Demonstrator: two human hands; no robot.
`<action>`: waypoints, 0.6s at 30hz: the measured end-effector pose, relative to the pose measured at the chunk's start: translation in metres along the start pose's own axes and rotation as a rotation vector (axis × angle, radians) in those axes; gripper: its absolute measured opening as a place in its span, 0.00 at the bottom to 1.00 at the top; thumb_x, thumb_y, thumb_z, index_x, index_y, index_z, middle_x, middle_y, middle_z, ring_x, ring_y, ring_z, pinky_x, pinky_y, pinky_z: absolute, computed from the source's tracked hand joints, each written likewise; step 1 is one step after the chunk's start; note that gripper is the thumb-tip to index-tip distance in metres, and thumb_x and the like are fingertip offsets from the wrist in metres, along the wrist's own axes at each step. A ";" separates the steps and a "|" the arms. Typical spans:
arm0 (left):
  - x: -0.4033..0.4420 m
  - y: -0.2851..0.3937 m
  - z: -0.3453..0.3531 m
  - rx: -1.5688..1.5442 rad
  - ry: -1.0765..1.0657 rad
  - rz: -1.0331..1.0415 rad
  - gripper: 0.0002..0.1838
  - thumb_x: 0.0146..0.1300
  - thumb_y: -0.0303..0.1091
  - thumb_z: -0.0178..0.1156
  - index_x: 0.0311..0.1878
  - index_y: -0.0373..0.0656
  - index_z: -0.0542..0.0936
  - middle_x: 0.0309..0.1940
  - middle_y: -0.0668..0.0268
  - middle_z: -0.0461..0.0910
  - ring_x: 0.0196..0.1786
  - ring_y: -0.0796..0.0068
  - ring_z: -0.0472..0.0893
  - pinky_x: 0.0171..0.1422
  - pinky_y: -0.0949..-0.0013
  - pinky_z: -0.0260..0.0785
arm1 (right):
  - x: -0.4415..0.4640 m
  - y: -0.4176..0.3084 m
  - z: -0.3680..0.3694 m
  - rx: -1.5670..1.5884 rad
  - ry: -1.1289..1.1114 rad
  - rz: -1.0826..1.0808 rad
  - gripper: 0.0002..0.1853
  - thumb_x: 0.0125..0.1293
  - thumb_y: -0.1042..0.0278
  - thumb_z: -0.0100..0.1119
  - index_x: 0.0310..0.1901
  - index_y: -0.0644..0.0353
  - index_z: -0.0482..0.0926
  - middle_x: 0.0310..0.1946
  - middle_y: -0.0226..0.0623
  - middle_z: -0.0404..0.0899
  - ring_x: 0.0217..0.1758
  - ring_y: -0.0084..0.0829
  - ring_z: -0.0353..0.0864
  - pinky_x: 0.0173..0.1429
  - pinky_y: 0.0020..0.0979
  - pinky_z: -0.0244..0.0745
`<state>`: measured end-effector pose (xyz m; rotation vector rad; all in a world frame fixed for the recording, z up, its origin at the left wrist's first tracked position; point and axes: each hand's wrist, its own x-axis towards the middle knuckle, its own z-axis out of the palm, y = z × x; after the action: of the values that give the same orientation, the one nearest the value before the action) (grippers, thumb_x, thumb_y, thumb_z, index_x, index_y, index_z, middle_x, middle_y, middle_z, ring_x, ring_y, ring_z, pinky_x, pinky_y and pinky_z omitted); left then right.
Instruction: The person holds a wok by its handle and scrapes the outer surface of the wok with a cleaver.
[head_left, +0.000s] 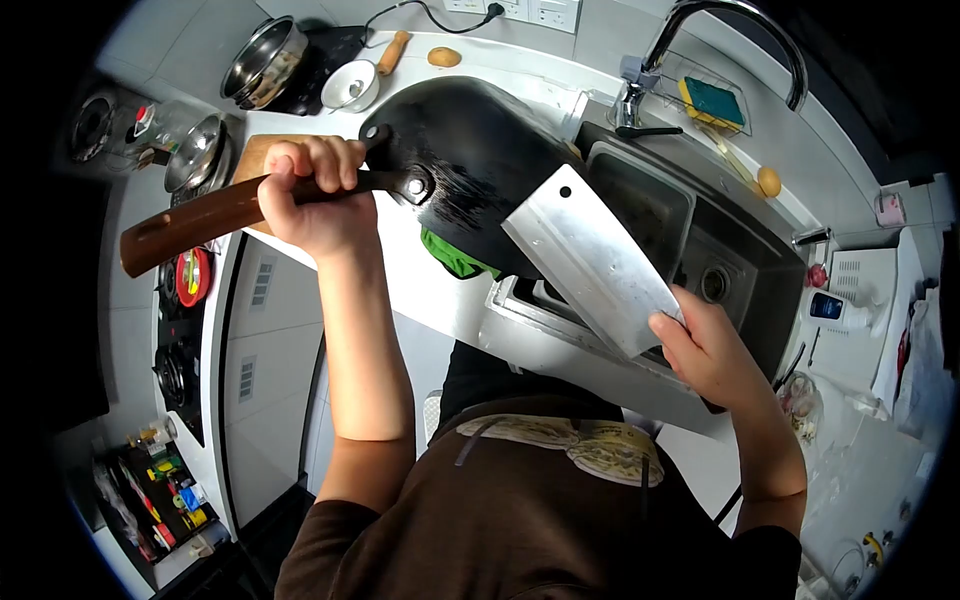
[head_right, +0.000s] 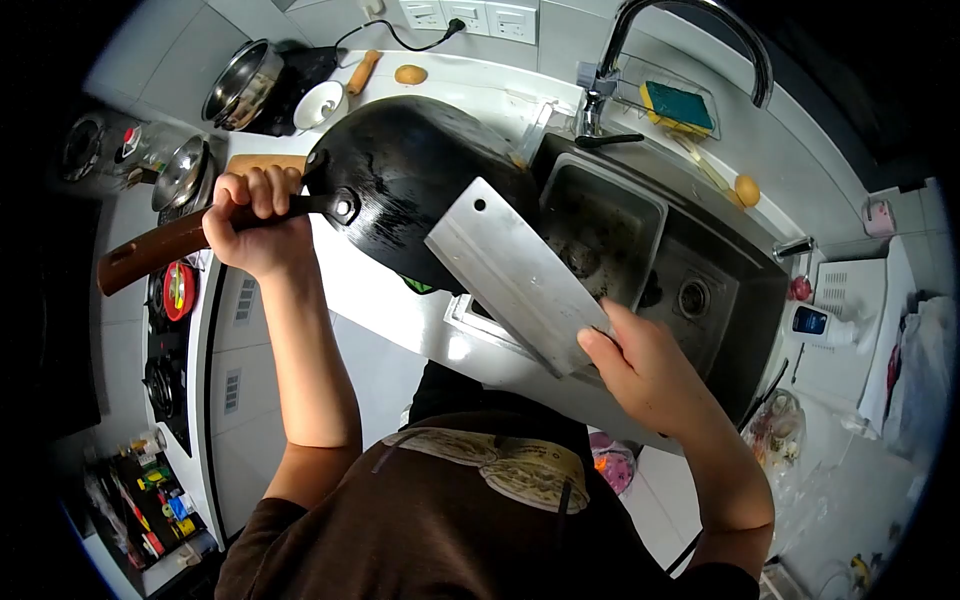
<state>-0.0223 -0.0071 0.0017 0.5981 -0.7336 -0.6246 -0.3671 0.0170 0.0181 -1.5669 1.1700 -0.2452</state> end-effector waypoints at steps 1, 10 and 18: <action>0.000 -0.001 0.001 -0.009 0.000 0.003 0.12 0.51 0.40 0.49 0.19 0.46 0.62 0.10 0.68 0.59 0.15 0.74 0.58 0.30 0.68 0.55 | 0.001 -0.001 0.000 0.011 -0.009 0.007 0.11 0.66 0.67 0.50 0.33 0.69 0.67 0.15 0.43 0.62 0.20 0.22 0.57 0.25 0.30 0.58; 0.000 -0.001 0.002 -0.009 -0.031 0.008 0.12 0.51 0.40 0.49 0.18 0.46 0.62 0.10 0.68 0.59 0.15 0.75 0.58 0.27 0.69 0.53 | -0.004 -0.001 -0.005 0.020 -0.049 0.100 0.12 0.66 0.65 0.49 0.35 0.68 0.70 0.14 0.33 0.67 0.19 0.19 0.61 0.25 0.27 0.60; 0.003 -0.001 -0.001 -0.009 -0.015 0.006 0.12 0.51 0.40 0.49 0.18 0.46 0.63 0.10 0.69 0.59 0.15 0.75 0.57 0.27 0.70 0.53 | -0.004 -0.003 -0.005 0.096 -0.082 0.118 0.11 0.66 0.65 0.49 0.38 0.67 0.72 0.14 0.30 0.69 0.18 0.18 0.66 0.25 0.25 0.63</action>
<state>-0.0207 -0.0098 0.0017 0.5835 -0.7461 -0.6266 -0.3706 0.0171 0.0244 -1.4063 1.1656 -0.1558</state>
